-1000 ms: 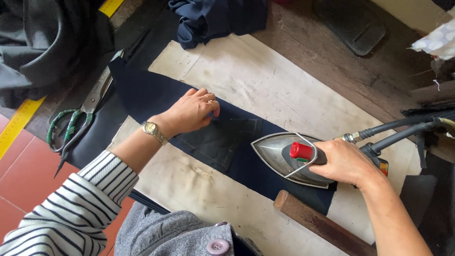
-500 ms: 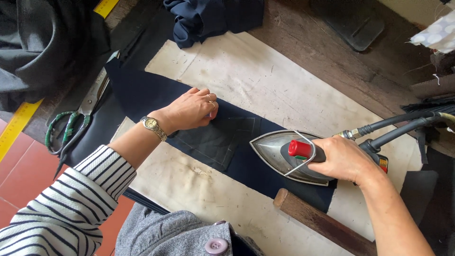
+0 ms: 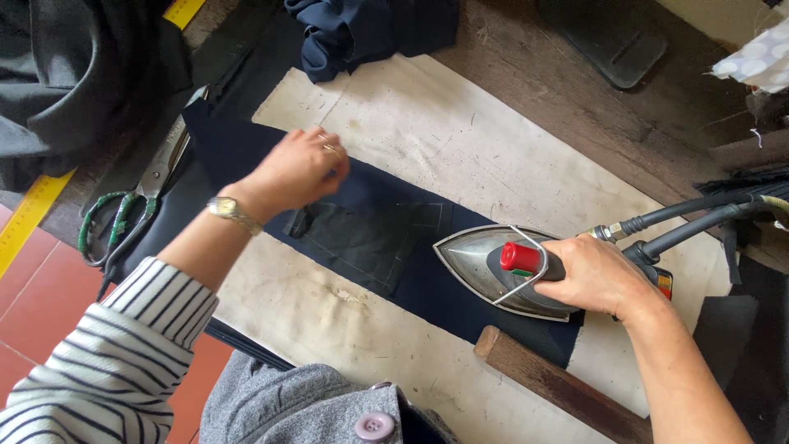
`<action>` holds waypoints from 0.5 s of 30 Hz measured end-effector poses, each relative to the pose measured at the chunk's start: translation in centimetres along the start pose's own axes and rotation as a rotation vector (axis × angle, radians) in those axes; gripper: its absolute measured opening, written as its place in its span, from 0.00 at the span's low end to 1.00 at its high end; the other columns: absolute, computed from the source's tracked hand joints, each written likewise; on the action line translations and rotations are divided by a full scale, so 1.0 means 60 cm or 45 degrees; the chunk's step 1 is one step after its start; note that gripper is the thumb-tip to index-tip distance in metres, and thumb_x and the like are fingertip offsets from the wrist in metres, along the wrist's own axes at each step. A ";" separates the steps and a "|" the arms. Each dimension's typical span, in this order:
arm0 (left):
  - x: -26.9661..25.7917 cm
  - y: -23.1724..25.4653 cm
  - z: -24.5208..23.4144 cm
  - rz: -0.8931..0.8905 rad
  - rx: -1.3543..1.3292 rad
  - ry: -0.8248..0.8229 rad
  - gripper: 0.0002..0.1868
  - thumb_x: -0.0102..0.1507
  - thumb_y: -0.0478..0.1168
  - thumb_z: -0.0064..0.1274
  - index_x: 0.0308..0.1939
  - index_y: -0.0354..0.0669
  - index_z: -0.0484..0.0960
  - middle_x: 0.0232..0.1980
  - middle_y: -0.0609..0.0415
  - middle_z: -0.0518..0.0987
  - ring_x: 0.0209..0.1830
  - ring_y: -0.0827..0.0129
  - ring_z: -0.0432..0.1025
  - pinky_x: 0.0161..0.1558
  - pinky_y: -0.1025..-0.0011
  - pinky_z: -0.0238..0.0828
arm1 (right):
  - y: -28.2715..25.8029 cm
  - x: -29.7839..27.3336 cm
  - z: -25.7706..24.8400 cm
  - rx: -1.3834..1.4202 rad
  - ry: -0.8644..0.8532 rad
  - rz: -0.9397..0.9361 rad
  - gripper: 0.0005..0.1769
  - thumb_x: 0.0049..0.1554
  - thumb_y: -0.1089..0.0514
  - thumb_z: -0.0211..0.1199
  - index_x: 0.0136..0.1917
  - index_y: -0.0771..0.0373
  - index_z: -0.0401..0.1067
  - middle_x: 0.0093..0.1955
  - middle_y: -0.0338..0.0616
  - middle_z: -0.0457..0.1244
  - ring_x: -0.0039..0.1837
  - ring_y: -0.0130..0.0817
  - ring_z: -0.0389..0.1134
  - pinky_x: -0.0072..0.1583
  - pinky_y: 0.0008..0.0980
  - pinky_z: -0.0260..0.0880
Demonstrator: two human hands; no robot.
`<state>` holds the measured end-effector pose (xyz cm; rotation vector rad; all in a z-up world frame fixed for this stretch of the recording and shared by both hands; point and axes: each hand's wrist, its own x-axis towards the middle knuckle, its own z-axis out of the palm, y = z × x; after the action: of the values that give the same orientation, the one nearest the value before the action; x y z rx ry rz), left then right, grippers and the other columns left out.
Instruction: The person is ironing and pressing small fabric components using an industrial steam iron and a wooden pressing block to flatten seams.
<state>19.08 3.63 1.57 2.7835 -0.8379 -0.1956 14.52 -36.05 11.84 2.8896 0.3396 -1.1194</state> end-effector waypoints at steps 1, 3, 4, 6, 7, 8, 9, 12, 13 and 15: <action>-0.004 -0.011 -0.002 -0.043 -0.014 0.080 0.04 0.57 0.41 0.54 0.36 0.51 0.80 0.42 0.57 0.76 0.48 0.61 0.68 0.46 0.61 0.64 | 0.000 0.000 -0.001 0.016 -0.007 -0.006 0.07 0.43 0.50 0.64 0.30 0.50 0.68 0.25 0.32 0.63 0.31 0.30 0.60 0.39 0.30 0.60; -0.036 -0.033 -0.027 -0.065 -0.011 0.209 0.03 0.55 0.39 0.55 0.34 0.50 0.81 0.38 0.57 0.76 0.45 0.59 0.69 0.45 0.61 0.65 | 0.000 0.000 -0.002 0.015 -0.001 -0.010 0.07 0.43 0.50 0.64 0.30 0.50 0.69 0.25 0.32 0.64 0.31 0.31 0.61 0.39 0.30 0.61; -0.052 -0.044 -0.038 -0.087 -0.008 0.336 0.03 0.54 0.36 0.56 0.32 0.49 0.82 0.34 0.57 0.76 0.42 0.57 0.70 0.44 0.60 0.66 | -0.001 0.000 -0.002 0.015 0.004 -0.015 0.06 0.43 0.50 0.64 0.31 0.50 0.70 0.25 0.32 0.65 0.32 0.31 0.62 0.40 0.30 0.62; -0.099 -0.060 -0.064 -0.162 0.001 0.406 0.04 0.54 0.35 0.55 0.32 0.47 0.81 0.33 0.56 0.76 0.38 0.58 0.70 0.45 0.61 0.65 | 0.000 0.000 -0.002 0.005 0.003 -0.009 0.06 0.43 0.49 0.64 0.31 0.50 0.70 0.26 0.33 0.66 0.32 0.32 0.62 0.41 0.30 0.62; -0.124 -0.068 -0.077 -0.238 0.010 0.475 0.04 0.54 0.33 0.53 0.32 0.46 0.79 0.33 0.55 0.77 0.35 0.58 0.70 0.47 0.61 0.65 | 0.000 0.000 -0.001 -0.007 0.001 -0.004 0.07 0.43 0.49 0.64 0.31 0.50 0.70 0.26 0.33 0.66 0.33 0.33 0.63 0.41 0.31 0.62; -0.152 -0.087 -0.075 -0.238 0.009 0.475 0.04 0.54 0.33 0.53 0.32 0.46 0.79 0.33 0.55 0.77 0.35 0.58 0.70 0.47 0.61 0.65 | 0.002 0.001 0.001 -0.008 0.001 -0.004 0.07 0.43 0.49 0.64 0.31 0.50 0.70 0.26 0.33 0.66 0.33 0.33 0.63 0.41 0.31 0.62; -0.182 -0.105 -0.073 -0.348 0.106 0.504 0.11 0.53 0.31 0.53 0.38 0.47 0.81 0.36 0.53 0.76 0.40 0.56 0.70 0.49 0.60 0.64 | 0.005 0.002 0.003 -0.017 0.018 -0.010 0.07 0.42 0.49 0.64 0.30 0.50 0.70 0.26 0.33 0.66 0.33 0.33 0.63 0.41 0.31 0.62; -0.271 -0.158 -0.057 -0.544 0.276 0.629 0.21 0.56 0.29 0.54 0.52 0.46 0.84 0.43 0.52 0.78 0.47 0.53 0.70 0.52 0.59 0.64 | 0.002 0.001 0.002 -0.016 0.021 -0.014 0.07 0.42 0.49 0.64 0.30 0.50 0.69 0.25 0.33 0.65 0.32 0.33 0.62 0.40 0.31 0.61; -0.299 -0.175 -0.050 -0.625 0.347 0.725 0.23 0.61 0.29 0.55 0.61 0.44 0.84 0.47 0.52 0.80 0.49 0.52 0.70 0.52 0.59 0.65 | 0.000 0.000 0.000 -0.004 0.008 -0.007 0.08 0.43 0.49 0.64 0.29 0.50 0.68 0.25 0.32 0.64 0.31 0.32 0.61 0.40 0.30 0.61; -0.335 -0.198 -0.022 -0.784 0.412 0.707 0.07 0.69 0.41 0.59 0.50 0.49 0.83 0.44 0.55 0.80 0.48 0.55 0.71 0.53 0.60 0.63 | 0.004 0.002 0.003 -0.004 0.017 -0.014 0.09 0.43 0.49 0.63 0.28 0.51 0.67 0.24 0.32 0.63 0.30 0.32 0.60 0.39 0.30 0.60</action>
<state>8.98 24.70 1.05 3.0498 0.1403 0.6418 14.54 -36.26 11.61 2.8972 0.3577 -1.1012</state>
